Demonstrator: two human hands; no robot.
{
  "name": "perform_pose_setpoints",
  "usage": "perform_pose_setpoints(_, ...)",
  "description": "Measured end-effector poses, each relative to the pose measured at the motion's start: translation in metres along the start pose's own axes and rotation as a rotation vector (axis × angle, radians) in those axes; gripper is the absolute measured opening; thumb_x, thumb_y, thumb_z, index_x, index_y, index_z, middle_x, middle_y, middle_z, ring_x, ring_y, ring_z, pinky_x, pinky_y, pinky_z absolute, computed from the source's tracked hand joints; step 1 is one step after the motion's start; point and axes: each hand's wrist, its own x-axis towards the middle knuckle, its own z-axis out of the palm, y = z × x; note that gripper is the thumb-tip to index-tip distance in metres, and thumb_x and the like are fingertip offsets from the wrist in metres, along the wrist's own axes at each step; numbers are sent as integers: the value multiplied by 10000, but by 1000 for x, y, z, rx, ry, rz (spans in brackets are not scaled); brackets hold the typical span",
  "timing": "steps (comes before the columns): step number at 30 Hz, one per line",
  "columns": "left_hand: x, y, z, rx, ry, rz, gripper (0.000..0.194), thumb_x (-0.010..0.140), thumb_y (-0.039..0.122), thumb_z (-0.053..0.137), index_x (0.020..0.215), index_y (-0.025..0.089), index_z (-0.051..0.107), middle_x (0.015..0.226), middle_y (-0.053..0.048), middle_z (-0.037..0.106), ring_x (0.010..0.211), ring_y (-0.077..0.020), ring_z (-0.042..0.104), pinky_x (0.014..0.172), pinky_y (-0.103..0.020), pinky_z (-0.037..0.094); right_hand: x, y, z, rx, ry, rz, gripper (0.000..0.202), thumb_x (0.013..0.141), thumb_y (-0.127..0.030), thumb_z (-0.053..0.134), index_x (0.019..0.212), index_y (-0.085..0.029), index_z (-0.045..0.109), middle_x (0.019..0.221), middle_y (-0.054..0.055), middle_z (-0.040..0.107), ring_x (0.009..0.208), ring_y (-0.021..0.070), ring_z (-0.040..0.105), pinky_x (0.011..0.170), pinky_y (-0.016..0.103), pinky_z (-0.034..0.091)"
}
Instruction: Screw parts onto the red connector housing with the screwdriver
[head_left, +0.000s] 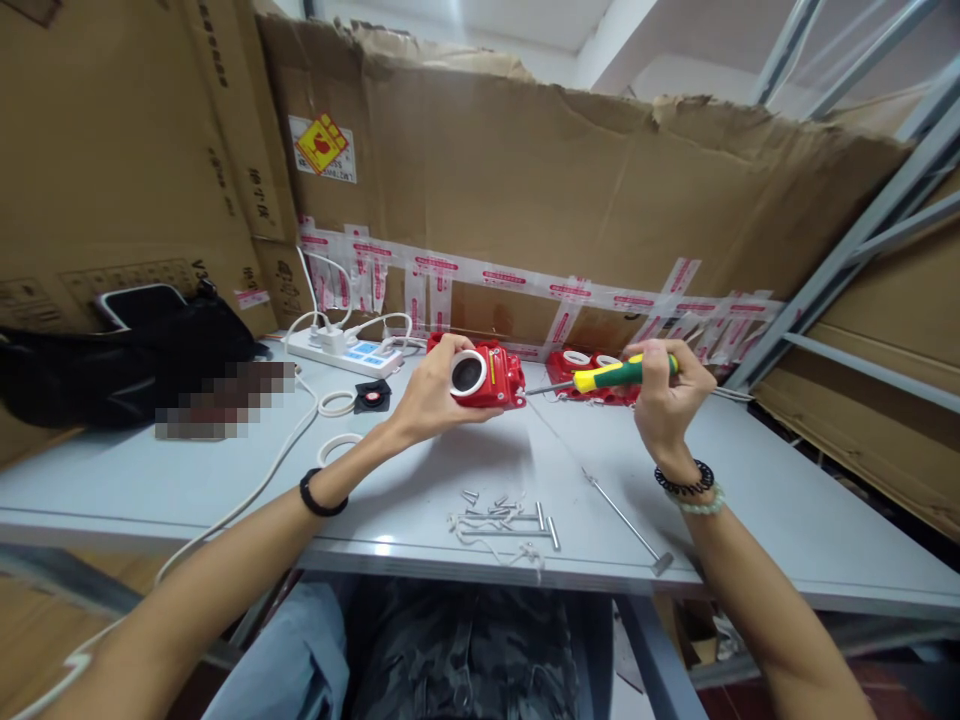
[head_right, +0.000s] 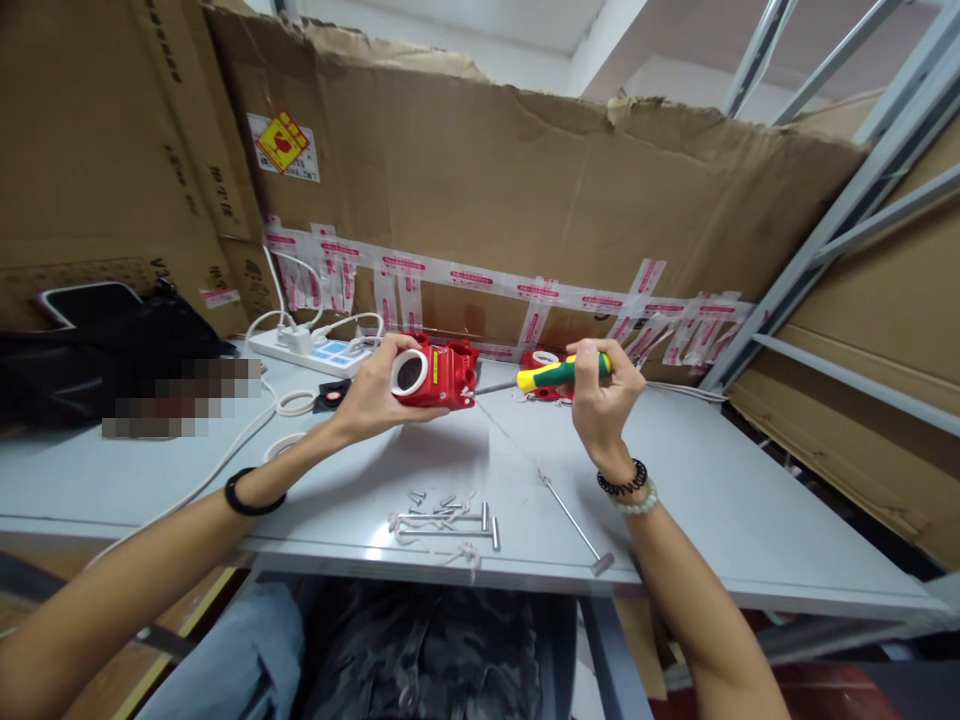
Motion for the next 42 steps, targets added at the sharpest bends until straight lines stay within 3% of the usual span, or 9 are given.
perform_pose_setpoints(5, 0, -4, 1, 28, -7, 30, 665, 548, 470, 806, 1016, 208, 414, 1022, -31, 557, 896, -199, 572, 779, -312, 449, 3, 5, -5, -177, -103, 8, 381, 856, -399, 523, 544, -181, 544, 446, -50, 388, 423, 88, 371, 437, 235, 309)
perform_pose_setpoints(11, 1, -7, 2, 45, 4, -16, 679, 548, 513, 796, 1018, 207, 413, 994, -28, 554, 866, -195, 569, 759, -313, 447, 10, 7, -9, -4, -332, 4, 234, 791, -315, 545, 969, -197, 640, 715, -18, 603, 544, 121, 579, 490, 244, 462)
perform_pose_setpoints(14, 1, -8, 1, 62, 12, -8, 668, 556, 501, 793, 1022, 210, 414, 991, -27, 557, 865, -197, 567, 766, -317, 445, 11, 5, -7, 44, -406, 132, 195, 815, -369, 579, 815, -180, 627, 524, -41, 578, 376, 111, 526, 377, 224, 398)
perform_pose_setpoints(17, 1, -8, 2, 78, -2, 15, 653, 564, 496, 789, 1020, 209, 421, 1006, -35, 569, 872, -204, 572, 770, -320, 445, 9, 3, -6, -63, -363, 102, 371, 834, -417, 581, 551, -179, 549, 339, -55, 443, 301, 82, 401, 347, 215, 303)
perform_pose_setpoints(21, 0, -7, 5, 75, -62, 27, 634, 569, 454, 788, 1036, 213, 432, 1031, -43, 581, 895, -216, 580, 790, -333, 446, 9, 6, -5, -147, -310, 114, 508, 855, -438, 539, 424, -180, 460, 320, -40, 410, 311, 67, 375, 357, 211, 290)
perform_pose_setpoints(27, 0, -9, 6, 59, -71, 30, 624, 588, 518, 767, 1014, 206, 436, 1020, -47, 588, 883, -209, 588, 771, -324, 449, 12, 8, -8, 152, -485, 253, 173, 727, -283, 651, 860, -196, 582, 498, -71, 578, 376, 114, 536, 368, 211, 420)
perform_pose_setpoints(30, 0, -11, 5, 69, -62, 27, 625, 590, 518, 765, 1016, 201, 435, 1017, -48, 588, 869, -205, 586, 759, -320, 447, 13, 6, -9, 165, -588, 253, 152, 737, -274, 652, 832, -187, 572, 473, -60, 583, 387, 121, 549, 392, 221, 447)
perform_pose_setpoints(35, 0, -10, 6, 87, -101, 37, 605, 583, 477, 773, 1009, 207, 439, 1024, -49, 587, 897, -220, 583, 788, -338, 446, 11, 3, -5, 84, -497, 193, 221, 767, -340, 654, 648, -170, 580, 396, -49, 528, 354, 98, 491, 376, 208, 399)
perform_pose_setpoints(42, -1, -7, 9, 38, -91, 17, 667, 559, 496, 790, 1037, 221, 414, 1026, -42, 570, 889, -214, 578, 780, -340, 458, 12, 4, -2, 222, -324, 299, 188, 705, -314, 694, 638, -178, 583, 387, -54, 535, 307, 105, 484, 300, 193, 332)
